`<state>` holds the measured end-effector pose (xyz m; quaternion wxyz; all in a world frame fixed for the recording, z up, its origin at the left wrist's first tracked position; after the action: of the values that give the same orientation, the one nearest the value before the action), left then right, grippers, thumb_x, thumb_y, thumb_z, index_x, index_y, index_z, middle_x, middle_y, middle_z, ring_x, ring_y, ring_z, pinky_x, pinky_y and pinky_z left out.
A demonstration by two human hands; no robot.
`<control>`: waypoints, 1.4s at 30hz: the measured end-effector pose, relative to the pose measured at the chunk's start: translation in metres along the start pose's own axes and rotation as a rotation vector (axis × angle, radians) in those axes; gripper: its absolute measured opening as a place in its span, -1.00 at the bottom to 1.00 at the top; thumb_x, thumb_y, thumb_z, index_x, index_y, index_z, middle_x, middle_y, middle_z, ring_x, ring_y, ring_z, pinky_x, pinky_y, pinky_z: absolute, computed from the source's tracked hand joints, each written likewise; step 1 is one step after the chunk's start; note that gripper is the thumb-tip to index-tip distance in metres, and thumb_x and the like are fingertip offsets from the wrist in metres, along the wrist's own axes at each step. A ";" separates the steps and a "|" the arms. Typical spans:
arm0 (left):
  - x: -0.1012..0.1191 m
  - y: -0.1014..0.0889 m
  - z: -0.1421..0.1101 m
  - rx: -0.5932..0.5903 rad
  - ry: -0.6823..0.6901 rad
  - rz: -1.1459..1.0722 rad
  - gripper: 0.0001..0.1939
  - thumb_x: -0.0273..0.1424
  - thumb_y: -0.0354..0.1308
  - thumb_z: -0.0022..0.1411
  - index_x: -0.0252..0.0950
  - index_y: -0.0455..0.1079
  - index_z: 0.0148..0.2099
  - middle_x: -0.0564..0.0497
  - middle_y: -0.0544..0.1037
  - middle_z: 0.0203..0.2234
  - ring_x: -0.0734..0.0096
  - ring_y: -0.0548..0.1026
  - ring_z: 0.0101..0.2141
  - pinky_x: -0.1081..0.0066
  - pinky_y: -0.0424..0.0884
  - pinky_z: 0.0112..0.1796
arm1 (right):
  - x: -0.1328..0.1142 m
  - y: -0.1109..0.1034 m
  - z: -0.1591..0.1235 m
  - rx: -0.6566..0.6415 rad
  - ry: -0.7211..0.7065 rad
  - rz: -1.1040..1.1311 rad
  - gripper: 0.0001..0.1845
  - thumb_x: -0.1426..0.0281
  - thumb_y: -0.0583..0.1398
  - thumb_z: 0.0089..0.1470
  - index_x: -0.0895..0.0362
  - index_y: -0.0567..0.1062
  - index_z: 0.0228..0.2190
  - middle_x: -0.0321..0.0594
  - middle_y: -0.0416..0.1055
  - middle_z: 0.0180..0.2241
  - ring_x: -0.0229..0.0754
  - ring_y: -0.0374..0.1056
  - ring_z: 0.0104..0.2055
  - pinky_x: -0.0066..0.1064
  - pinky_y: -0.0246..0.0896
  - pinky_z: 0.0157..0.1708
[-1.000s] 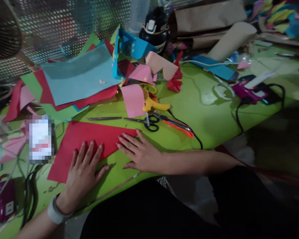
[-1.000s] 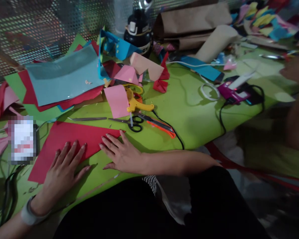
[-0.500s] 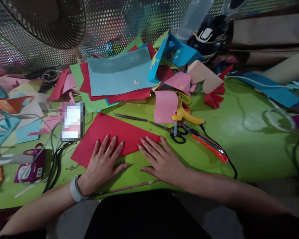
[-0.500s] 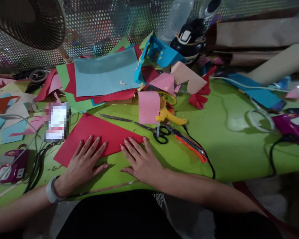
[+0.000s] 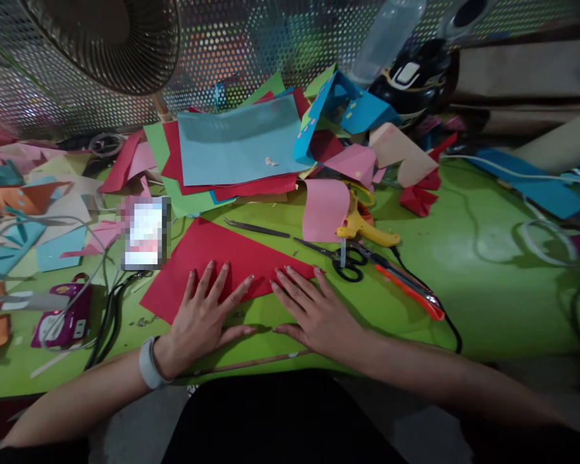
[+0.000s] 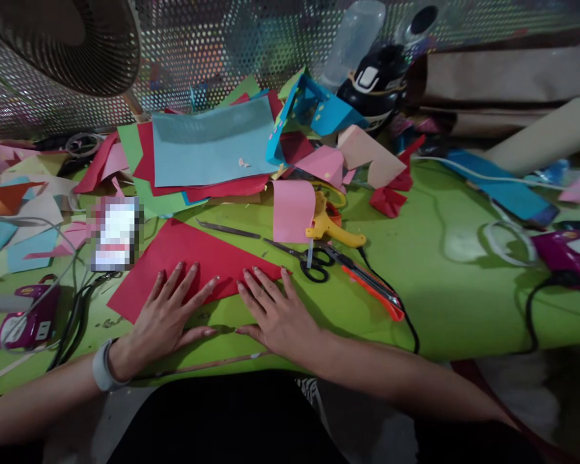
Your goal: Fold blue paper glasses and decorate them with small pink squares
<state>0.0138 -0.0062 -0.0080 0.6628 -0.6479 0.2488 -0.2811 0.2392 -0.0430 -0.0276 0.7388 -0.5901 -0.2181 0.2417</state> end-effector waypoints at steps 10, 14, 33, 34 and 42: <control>0.002 0.004 -0.002 -0.046 0.020 0.023 0.00 0.32 0.00 0.07 0.05 -0.05 0.45 -0.25 0.00 0.41 -0.38 -0.09 0.36 -0.28 -0.14 0.23 | 0.003 0.002 0.000 -0.036 0.015 0.049 -0.25 -0.01 -0.13 0.34 0.28 0.21 0.28 0.06 0.10 0.33 0.13 0.10 0.35 0.25 -0.02 0.26; -0.001 0.003 -0.002 -0.060 0.048 -0.001 0.01 0.34 0.00 0.06 0.04 -0.03 0.44 -0.26 -0.05 0.42 -0.41 -0.12 0.36 -0.30 -0.17 0.23 | 0.010 0.001 -0.005 -0.056 0.016 0.042 -0.18 -0.05 -0.20 0.33 0.33 0.18 0.29 0.08 0.11 0.32 0.11 0.11 0.35 0.22 0.01 0.25; -0.054 -0.017 -0.086 -0.105 0.143 -0.085 -0.14 0.12 0.03 0.29 0.03 -0.21 0.47 0.01 -0.19 0.45 -0.01 -0.04 0.39 0.01 -0.19 0.35 | 0.045 0.003 -0.040 -0.158 0.178 0.059 -0.09 -0.10 -0.20 0.30 0.29 -0.14 0.38 0.12 0.05 0.35 0.09 0.03 0.39 0.08 -0.06 0.33; -0.056 -0.016 -0.090 -0.116 0.142 -0.086 -0.15 0.13 0.02 0.29 0.03 -0.22 0.47 0.02 -0.19 0.45 0.01 -0.05 0.39 0.02 -0.19 0.35 | 0.046 0.003 -0.042 -0.160 0.190 0.053 -0.09 -0.10 -0.20 0.30 0.29 -0.13 0.38 0.13 0.05 0.35 0.09 0.03 0.39 0.08 -0.06 0.33; -0.062 -0.012 -0.110 -0.096 0.110 -0.085 -0.17 0.14 -0.03 0.31 0.03 -0.21 0.47 0.02 -0.11 0.44 0.08 -0.03 0.39 0.04 -0.21 0.35 | 0.042 -0.003 -0.043 -0.156 0.241 -0.002 -0.06 -0.11 -0.22 0.29 0.40 0.08 0.33 0.21 0.16 0.29 0.15 0.13 0.34 0.07 0.05 0.29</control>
<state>-0.1077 -0.0415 -0.0020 0.6037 -0.6724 0.2705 -0.3320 0.2991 -0.0506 -0.0321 0.7116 -0.6704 -0.1464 0.1508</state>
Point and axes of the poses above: each hand's wrist, its own z-axis towards the middle knuckle, its own y-axis out of the palm, x = y × z, the point moved 3 cm from there along z, towards the middle knuckle
